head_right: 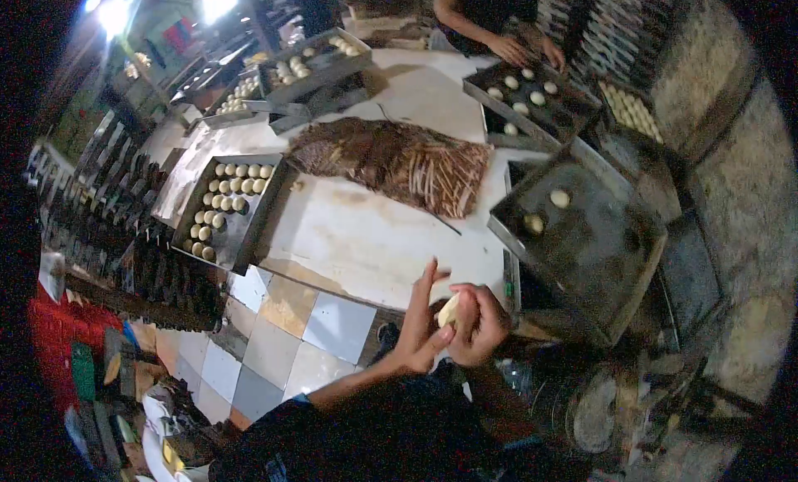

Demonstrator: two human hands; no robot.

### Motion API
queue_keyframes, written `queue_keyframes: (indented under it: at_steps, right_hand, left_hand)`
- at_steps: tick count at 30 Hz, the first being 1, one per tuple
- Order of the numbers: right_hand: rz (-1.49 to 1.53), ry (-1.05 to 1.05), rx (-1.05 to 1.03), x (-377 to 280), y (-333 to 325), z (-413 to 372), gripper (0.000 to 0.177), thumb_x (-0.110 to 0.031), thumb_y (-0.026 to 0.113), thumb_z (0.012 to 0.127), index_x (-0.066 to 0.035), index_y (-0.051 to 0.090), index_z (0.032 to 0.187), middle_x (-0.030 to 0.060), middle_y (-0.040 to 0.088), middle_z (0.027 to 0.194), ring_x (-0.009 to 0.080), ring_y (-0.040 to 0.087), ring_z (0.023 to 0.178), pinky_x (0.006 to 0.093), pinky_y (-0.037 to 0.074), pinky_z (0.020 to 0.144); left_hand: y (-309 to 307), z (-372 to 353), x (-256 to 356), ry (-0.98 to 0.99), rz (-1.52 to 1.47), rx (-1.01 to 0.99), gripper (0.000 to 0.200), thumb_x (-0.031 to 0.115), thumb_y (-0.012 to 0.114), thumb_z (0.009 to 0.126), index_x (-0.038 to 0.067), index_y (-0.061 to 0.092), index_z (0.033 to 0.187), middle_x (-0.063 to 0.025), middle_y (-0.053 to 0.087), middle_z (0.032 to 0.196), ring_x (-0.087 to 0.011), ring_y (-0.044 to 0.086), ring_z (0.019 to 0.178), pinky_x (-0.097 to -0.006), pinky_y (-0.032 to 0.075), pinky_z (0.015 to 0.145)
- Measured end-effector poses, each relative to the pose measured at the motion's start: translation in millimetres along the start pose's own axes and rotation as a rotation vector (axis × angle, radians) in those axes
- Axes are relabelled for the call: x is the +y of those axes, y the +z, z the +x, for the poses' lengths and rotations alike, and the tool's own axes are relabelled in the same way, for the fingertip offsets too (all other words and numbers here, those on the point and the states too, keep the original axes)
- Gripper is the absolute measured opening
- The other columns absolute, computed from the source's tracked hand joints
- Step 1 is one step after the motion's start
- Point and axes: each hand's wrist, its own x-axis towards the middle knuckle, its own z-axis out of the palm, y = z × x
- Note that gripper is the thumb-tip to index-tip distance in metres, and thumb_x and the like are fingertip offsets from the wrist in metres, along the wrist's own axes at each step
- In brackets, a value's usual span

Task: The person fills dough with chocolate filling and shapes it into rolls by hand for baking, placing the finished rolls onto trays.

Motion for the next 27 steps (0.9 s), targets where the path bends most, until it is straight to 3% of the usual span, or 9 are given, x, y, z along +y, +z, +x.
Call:
queue_keyframes:
  at_steps: [4, 7, 10, 12, 14, 16, 20, 26, 27]
  right_hand:
    - [0.438, 0.356, 0.013, 66.5, 24.4, 21.4, 0.029, -0.024, 0.049, 0.098, -0.003, 0.062, 0.083, 0.0012, 0.06, 0.074, 0.0128, 0.056, 0.065, 0.0277, 0.045, 0.059]
    - [-0.181, -0.207, -0.115, 95.1, 39.7, 53.0, 0.037, -0.034, 0.041, 0.1, -0.004, 0.061, 0.095, 0.0122, 0.055, 0.083, 0.026, 0.055, 0.066, 0.0354, 0.045, 0.066]
    - [-0.125, -0.048, -0.116, 77.9, 77.5, 51.6, 0.036, -0.032, 0.04, 0.099, -0.003, 0.062, 0.097, 0.012, 0.052, 0.088, 0.0254, 0.054, 0.075, 0.0351, 0.044, 0.071]
    - [-0.166, -0.079, -0.236, 90.6, 97.2, 59.4, 0.037, -0.03, 0.04, 0.099, -0.001, 0.062, 0.1, 0.0099, 0.052, 0.088, 0.022, 0.052, 0.079, 0.034, 0.043, 0.075]
    - [0.048, 0.051, -0.318, 113.5, 111.5, 70.4, 0.038, -0.03, 0.039, 0.099, 0.001, 0.061, 0.099, 0.011, 0.057, 0.092, 0.0203, 0.055, 0.08, 0.0322, 0.045, 0.074]
    - [-0.123, 0.2, -0.349, 160.5, 117.2, 88.6, 0.027, -0.021, 0.047, 0.096, 0.002, 0.062, 0.1, 0.0157, 0.064, 0.102, 0.0217, 0.062, 0.085, 0.0306, 0.05, 0.069]
    - [-1.02, -0.116, -0.313, 247.0, 113.5, 115.3, 0.029, 0.001, 0.051, 0.076, 0.004, 0.052, 0.105, 0.0258, 0.056, 0.103, 0.043, 0.054, 0.098, 0.0512, 0.044, 0.083]
    - [-1.768, -0.951, -0.335, 274.2, 114.1, 121.6, 0.033, -0.003, 0.05, 0.08, 0.004, 0.048, 0.112, 0.0275, 0.055, 0.105, 0.0429, 0.056, 0.095, 0.0496, 0.048, 0.079]
    - [-1.454, -0.441, -0.519, 229.9, 134.9, 133.6, 0.033, -0.005, 0.051, 0.082, 0.003, 0.048, 0.114, 0.0264, 0.056, 0.103, 0.0427, 0.057, 0.092, 0.0491, 0.05, 0.075]
  left_hand:
    - [-5.9, 32.6, 16.1, -0.456, -0.146, -0.212, 0.05, 0.036, 0.044, 0.1, -0.007, 0.048, 0.125, -0.0194, 0.062, 0.106, -0.0229, 0.058, 0.1, -0.0324, 0.045, 0.09]
    - [-18.8, 26.9, -28.9, -0.468, -0.041, -0.244, 0.041, 0.029, 0.047, 0.1, -0.005, 0.054, 0.121, -0.0214, 0.064, 0.104, -0.0239, 0.063, 0.095, -0.0334, 0.05, 0.08]
    - [-35.4, 15.7, -65.6, -0.942, -0.803, 0.225, 0.038, 0.03, 0.048, 0.099, -0.004, 0.058, 0.115, -0.0147, 0.066, 0.096, -0.0201, 0.064, 0.091, -0.0333, 0.051, 0.077]
    - [-54.4, 5.6, -103.7, -1.065, -0.778, -0.099, 0.037, 0.03, 0.048, 0.1, -0.003, 0.057, 0.114, -0.0112, 0.064, 0.099, -0.0201, 0.063, 0.094, -0.0324, 0.052, 0.078]
    - [-84.6, 9.7, -156.5, -0.834, -1.886, -0.397, 0.039, 0.029, 0.046, 0.1, -0.005, 0.054, 0.117, -0.0133, 0.062, 0.108, -0.0214, 0.061, 0.103, -0.032, 0.052, 0.084]
    - [-103.0, 36.5, -129.2, -1.234, -1.068, 0.186, 0.044, 0.04, 0.054, 0.095, 0.001, 0.056, 0.116, -0.0142, 0.065, 0.101, -0.0161, 0.069, 0.073, -0.0184, 0.046, 0.037]
    - [-165.5, 57.6, -160.4, -1.098, -1.048, 0.118, 0.041, 0.031, 0.05, 0.098, -0.004, 0.055, 0.12, -0.0124, 0.061, 0.114, -0.0192, 0.06, 0.106, -0.0312, 0.053, 0.089]
    - [-230.6, 79.4, -216.9, -0.934, -1.042, 0.176, 0.044, 0.03, 0.044, 0.099, -0.002, 0.05, 0.129, -0.0182, 0.053, 0.131, -0.0263, 0.056, 0.115, -0.0367, 0.045, 0.096]
    - [-237.5, 83.3, -223.9, -0.932, -1.01, 0.214, 0.048, 0.032, 0.044, 0.099, -0.002, 0.046, 0.133, -0.0185, 0.053, 0.13, -0.0262, 0.054, 0.117, -0.0368, 0.044, 0.097]
